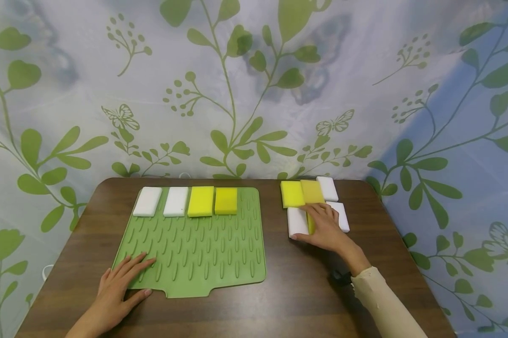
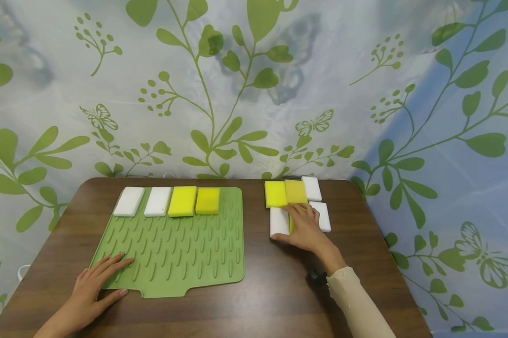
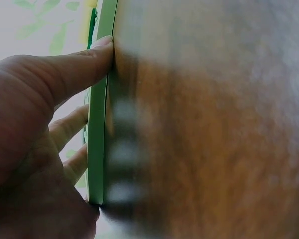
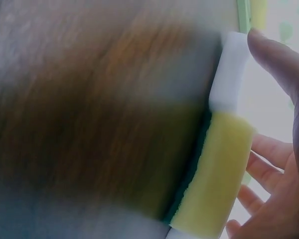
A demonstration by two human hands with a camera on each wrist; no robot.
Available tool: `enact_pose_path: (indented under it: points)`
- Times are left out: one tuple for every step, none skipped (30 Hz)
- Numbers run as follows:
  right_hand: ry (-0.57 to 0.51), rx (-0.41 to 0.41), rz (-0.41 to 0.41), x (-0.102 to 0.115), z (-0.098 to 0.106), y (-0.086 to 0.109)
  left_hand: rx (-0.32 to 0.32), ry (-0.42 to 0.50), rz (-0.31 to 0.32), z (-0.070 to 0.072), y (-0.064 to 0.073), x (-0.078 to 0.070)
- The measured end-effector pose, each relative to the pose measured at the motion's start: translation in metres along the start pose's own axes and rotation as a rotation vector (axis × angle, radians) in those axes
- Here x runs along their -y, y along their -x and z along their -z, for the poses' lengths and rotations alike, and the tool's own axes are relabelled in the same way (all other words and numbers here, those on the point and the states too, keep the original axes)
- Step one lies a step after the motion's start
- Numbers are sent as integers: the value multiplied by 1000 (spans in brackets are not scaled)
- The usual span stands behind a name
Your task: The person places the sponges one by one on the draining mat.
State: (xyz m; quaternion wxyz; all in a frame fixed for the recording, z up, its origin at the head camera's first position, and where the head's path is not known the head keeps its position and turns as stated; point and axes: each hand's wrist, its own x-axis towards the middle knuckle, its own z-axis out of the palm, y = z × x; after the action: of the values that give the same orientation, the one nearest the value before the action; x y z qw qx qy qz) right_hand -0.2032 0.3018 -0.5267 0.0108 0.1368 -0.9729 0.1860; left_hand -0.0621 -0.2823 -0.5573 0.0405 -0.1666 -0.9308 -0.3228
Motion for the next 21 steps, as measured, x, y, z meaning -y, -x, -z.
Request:
enact_pose_path:
  points:
    - [3,1,0,-1,0,0,0,2,0,0,0,0]
    - [3,3,1,-1,0,1,1,4,0,0,0,1]
    - [5,5,1,-2,0,1,0,6,-1,0,0,1]
    - [7,6,4,-2,0,1,-1,7,-1,0,0,1]
    - [9,7,9,-2,0,2,-2,9,-2,0,0,1]
    - [9,8,15,-3,0,2,-3,11,-2,0,0,1]
    - [9,8,24,-2,0,3,-5,12,-2,0,0,1]
    - [8,10,31,-2,-1,3,-6,14,-2,0,0,1]
    - [9,11,38,-3,-1,3,-6,16,-2,0,1,2]
    - [8,15,41,-2,-1,4,-5,16,-2,0,1,2]
    - [6,18,43,-2,-2,4,-5,19,-2,0,1,2]
    - [7,22,45,-2,-2,4,-5,21,0,0,1,2]
    - [11,26,44,-2,-3,4,-5,21,0,0,1,2]
    - [11,29,41,-3,-4,4,-3,23,0,0,1,1]
    - [15,30,39,-3,-4,4,-3,25,1,0,1,1]
    - [19,30,37,-3,-5,4,-2,27,2,0,1,1]
    - [23,28,36,-3,-5,4,-1,28,3,0,1,1]
    - [28,27,34,-3,-5,4,0,28,3,1,0,1]
    - [28,26,33,-3,-6,4,1,28,4,1,0,1]
    - [29,26,32,-3,-6,4,2,29,4,1,0,1]
    - [30,26,31,-2,-6,4,2,29,4,1,0,1]
